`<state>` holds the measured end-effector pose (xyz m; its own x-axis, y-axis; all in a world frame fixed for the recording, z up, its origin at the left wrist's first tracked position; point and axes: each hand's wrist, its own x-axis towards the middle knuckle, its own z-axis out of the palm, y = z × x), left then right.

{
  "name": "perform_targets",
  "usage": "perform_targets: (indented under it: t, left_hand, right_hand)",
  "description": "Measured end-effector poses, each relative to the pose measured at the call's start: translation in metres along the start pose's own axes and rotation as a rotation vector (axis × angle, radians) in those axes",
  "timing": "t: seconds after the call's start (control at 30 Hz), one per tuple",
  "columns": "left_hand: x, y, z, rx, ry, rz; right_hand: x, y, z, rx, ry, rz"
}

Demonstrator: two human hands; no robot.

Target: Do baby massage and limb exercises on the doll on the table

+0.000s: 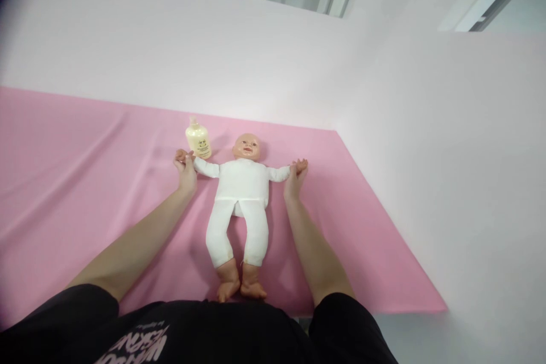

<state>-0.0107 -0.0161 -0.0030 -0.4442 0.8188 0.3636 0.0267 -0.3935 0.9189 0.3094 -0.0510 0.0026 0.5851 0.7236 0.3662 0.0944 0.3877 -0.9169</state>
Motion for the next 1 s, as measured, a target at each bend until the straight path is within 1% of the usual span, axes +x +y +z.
perform_targets:
  t: [0.03, 0.07, 0.1, 0.13, 0.23, 0.27, 0.3, 0.33, 0.37, 0.5, 0.57, 0.63, 0.7, 0.77, 0.83, 0.93, 0.97, 1.0]
  left_hand:
    - [-0.004, 0.005, 0.001, 0.016, -0.016, 0.033]
    - [-0.008, 0.01, 0.003, 0.047, -0.064, 0.084]
    - [-0.012, 0.015, 0.005, 0.092, -0.136, 0.144]
    - [-0.017, 0.02, 0.007, 0.152, -0.226, 0.204]
    - [-0.03, 0.034, 0.015, 0.405, -0.553, 0.381]
    - [-0.034, 0.037, 0.018, 0.498, -0.647, 0.433]
    - [-0.037, 0.04, 0.021, 0.582, -0.716, 0.474]
    - [-0.039, 0.042, 0.023, 0.65, -0.758, 0.502]
    - [-0.041, 0.044, 0.024, 0.697, -0.775, 0.517]
    - [-0.043, 0.046, 0.024, 0.753, -0.77, 0.536]
    - [-0.041, 0.044, 0.023, 0.745, -0.75, 0.541]
    - [-0.039, 0.041, 0.021, 0.703, -0.686, 0.527]
    - [-0.035, 0.036, 0.02, 0.597, -0.583, 0.488]
    - [-0.029, 0.03, 0.018, 0.431, -0.46, 0.416]
    - [-0.022, 0.022, 0.014, 0.255, -0.304, 0.274]
    - [-0.008, 0.006, 0.006, 0.036, -0.013, -0.043]
    - [-0.003, 0.001, 0.003, -0.016, 0.063, -0.13]
    - [0.0, -0.003, 0.001, -0.045, 0.105, -0.181]
  right_hand:
    - [-0.005, -0.007, 0.003, -0.03, -0.047, -0.066]
    - [-0.011, -0.014, 0.005, -0.067, -0.111, -0.131]
    - [-0.016, -0.02, 0.008, -0.116, -0.178, -0.192]
    - [-0.021, -0.025, 0.011, -0.176, -0.268, -0.253]
    - [-0.034, -0.039, 0.017, -0.418, -0.637, -0.454]
    - [-0.036, -0.043, 0.019, -0.496, -0.73, -0.505]
    - [-0.038, -0.046, 0.02, -0.561, -0.787, -0.54]
    - [-0.04, -0.049, 0.02, -0.607, -0.807, -0.558]
    - [-0.041, -0.051, 0.021, -0.632, -0.8, -0.565]
    - [-0.041, -0.049, 0.02, -0.619, -0.77, -0.577]
    - [-0.04, -0.044, 0.018, -0.587, -0.739, -0.559]
    - [-0.038, -0.038, 0.016, -0.535, -0.666, -0.513]
    - [-0.034, -0.032, 0.015, -0.442, -0.542, -0.438]
    - [-0.028, -0.026, 0.013, -0.317, -0.398, -0.348]
    - [-0.02, -0.019, 0.01, -0.194, -0.253, -0.241]
    - [-0.005, -0.004, 0.001, -0.061, -0.023, -0.04]
    - [0.001, 0.002, -0.002, -0.034, 0.032, 0.014]
    - [0.005, 0.008, -0.005, -0.017, 0.062, 0.048]
